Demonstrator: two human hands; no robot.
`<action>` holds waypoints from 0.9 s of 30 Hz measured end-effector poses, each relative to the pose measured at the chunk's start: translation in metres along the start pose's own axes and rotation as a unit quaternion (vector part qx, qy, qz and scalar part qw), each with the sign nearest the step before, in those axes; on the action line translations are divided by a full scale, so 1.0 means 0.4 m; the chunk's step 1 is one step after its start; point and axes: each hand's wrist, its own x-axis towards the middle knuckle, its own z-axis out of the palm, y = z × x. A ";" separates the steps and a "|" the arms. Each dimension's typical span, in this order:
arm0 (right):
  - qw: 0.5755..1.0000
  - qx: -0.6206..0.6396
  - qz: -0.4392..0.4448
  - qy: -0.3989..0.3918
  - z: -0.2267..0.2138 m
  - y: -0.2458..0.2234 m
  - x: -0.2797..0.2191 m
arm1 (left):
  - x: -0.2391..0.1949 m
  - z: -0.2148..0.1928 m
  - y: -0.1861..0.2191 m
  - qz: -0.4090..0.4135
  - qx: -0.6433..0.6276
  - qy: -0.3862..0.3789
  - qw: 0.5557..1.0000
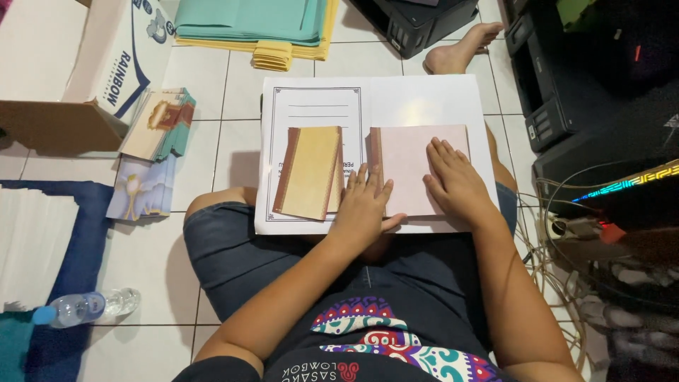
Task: Folding colored paper sheets and inserting them into a white folder
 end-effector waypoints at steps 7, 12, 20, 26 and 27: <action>0.998 -0.067 -0.018 0.009 0.023 0.015 -0.006 | 0.188 0.066 -0.001 -0.012 0.048 -0.046 0.998; 0.998 -0.066 -0.013 0.012 0.034 0.019 -0.004 | 0.330 0.051 -0.020 0.017 -0.028 -0.080 0.996; 0.997 -0.072 0.001 0.007 0.027 0.002 0.003 | 0.295 -0.031 0.030 -0.051 -0.008 -0.073 0.996; 0.998 -0.064 0.024 0.001 0.016 0.010 0.092 | 0.305 -0.013 0.018 -0.055 -0.018 -0.096 0.994; 0.997 -0.065 0.031 -0.001 0.027 0.012 0.101 | 0.300 -0.014 0.019 -0.059 -0.016 -0.101 0.993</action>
